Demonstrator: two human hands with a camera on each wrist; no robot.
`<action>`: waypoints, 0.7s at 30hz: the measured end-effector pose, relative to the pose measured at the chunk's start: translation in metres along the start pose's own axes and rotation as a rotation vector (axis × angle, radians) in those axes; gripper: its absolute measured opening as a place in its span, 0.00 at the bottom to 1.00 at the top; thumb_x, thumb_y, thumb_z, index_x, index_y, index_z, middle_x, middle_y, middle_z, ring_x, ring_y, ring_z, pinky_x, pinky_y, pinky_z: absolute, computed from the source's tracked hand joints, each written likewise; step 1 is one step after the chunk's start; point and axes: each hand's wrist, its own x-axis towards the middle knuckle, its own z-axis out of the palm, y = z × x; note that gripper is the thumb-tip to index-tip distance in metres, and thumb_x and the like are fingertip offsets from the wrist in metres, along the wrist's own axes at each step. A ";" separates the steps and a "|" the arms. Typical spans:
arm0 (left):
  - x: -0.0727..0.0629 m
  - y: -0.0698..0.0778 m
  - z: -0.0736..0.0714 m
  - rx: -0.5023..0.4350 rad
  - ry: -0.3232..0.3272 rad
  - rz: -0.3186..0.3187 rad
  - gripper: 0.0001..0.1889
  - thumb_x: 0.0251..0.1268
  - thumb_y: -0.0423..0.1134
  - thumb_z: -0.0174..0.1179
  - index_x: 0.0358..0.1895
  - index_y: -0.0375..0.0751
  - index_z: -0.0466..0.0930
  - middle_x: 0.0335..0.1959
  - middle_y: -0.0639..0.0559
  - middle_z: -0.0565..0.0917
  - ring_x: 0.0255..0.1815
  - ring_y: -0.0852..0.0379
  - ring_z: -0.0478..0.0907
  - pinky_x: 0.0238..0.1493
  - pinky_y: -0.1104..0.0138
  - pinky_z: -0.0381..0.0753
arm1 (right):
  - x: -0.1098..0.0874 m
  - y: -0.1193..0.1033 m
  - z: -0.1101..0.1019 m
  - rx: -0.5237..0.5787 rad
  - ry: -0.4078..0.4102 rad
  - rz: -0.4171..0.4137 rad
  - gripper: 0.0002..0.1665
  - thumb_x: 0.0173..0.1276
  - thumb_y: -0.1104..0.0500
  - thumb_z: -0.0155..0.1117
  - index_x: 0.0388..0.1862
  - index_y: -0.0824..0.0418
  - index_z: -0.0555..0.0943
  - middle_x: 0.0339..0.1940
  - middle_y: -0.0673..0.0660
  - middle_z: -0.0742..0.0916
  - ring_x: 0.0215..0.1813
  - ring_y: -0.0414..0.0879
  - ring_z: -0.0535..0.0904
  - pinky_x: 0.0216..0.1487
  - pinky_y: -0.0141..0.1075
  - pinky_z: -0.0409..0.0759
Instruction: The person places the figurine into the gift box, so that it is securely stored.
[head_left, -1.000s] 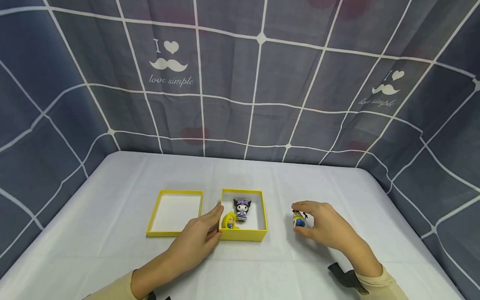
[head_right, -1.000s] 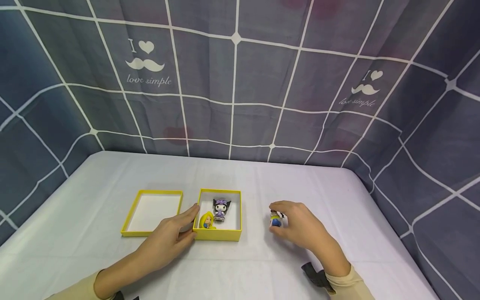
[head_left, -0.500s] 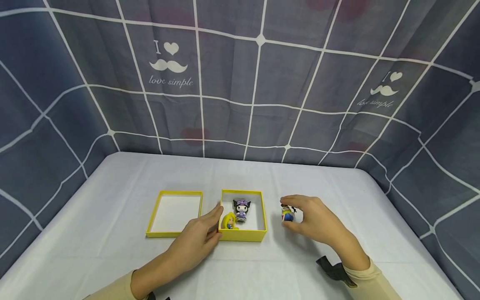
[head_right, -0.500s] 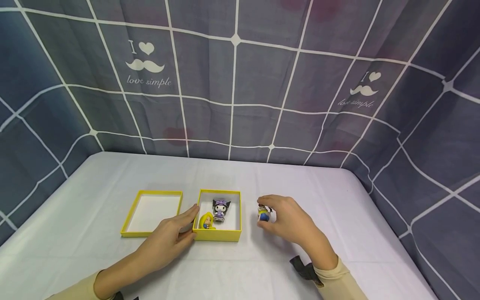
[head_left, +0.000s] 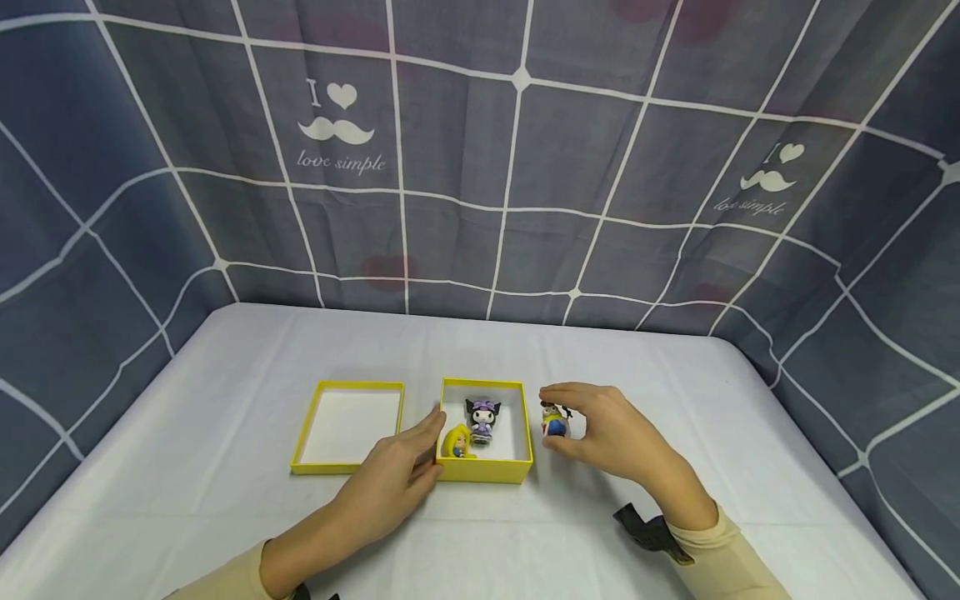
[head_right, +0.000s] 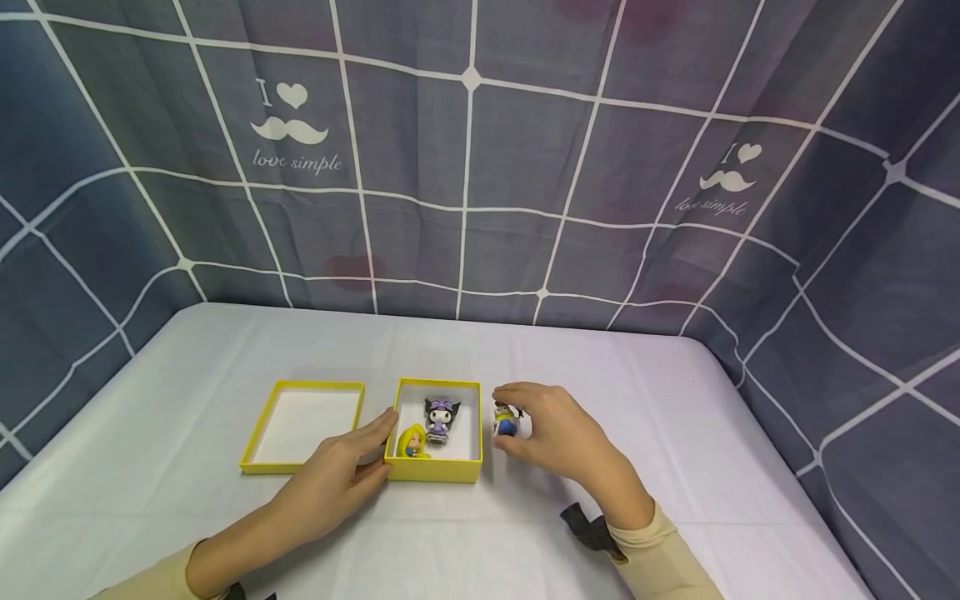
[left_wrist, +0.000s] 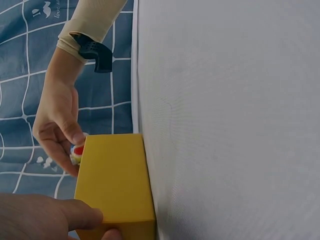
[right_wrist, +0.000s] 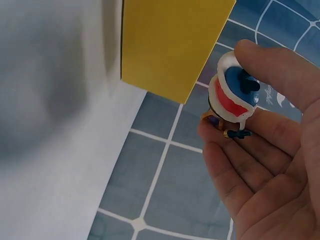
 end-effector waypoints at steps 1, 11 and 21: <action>0.000 0.000 0.000 0.000 0.000 0.000 0.33 0.59 0.28 0.66 0.68 0.27 0.66 0.70 0.36 0.64 0.68 0.48 0.64 0.58 0.64 0.76 | 0.001 -0.001 0.000 0.002 -0.001 -0.006 0.32 0.54 0.50 0.78 0.57 0.60 0.82 0.54 0.50 0.85 0.56 0.43 0.80 0.58 0.42 0.79; 0.000 -0.001 0.000 0.022 0.007 0.024 0.33 0.59 0.27 0.66 0.68 0.27 0.66 0.70 0.35 0.65 0.68 0.47 0.65 0.60 0.59 0.74 | 0.013 -0.010 0.004 0.017 -0.024 -0.043 0.31 0.56 0.50 0.76 0.57 0.61 0.82 0.54 0.50 0.85 0.58 0.44 0.79 0.60 0.41 0.77; 0.000 -0.001 0.000 0.021 0.004 0.022 0.33 0.59 0.28 0.66 0.68 0.27 0.66 0.70 0.35 0.65 0.68 0.46 0.65 0.61 0.59 0.73 | 0.023 -0.020 0.014 0.053 -0.067 -0.041 0.31 0.55 0.49 0.76 0.57 0.60 0.82 0.55 0.50 0.85 0.60 0.45 0.78 0.62 0.41 0.76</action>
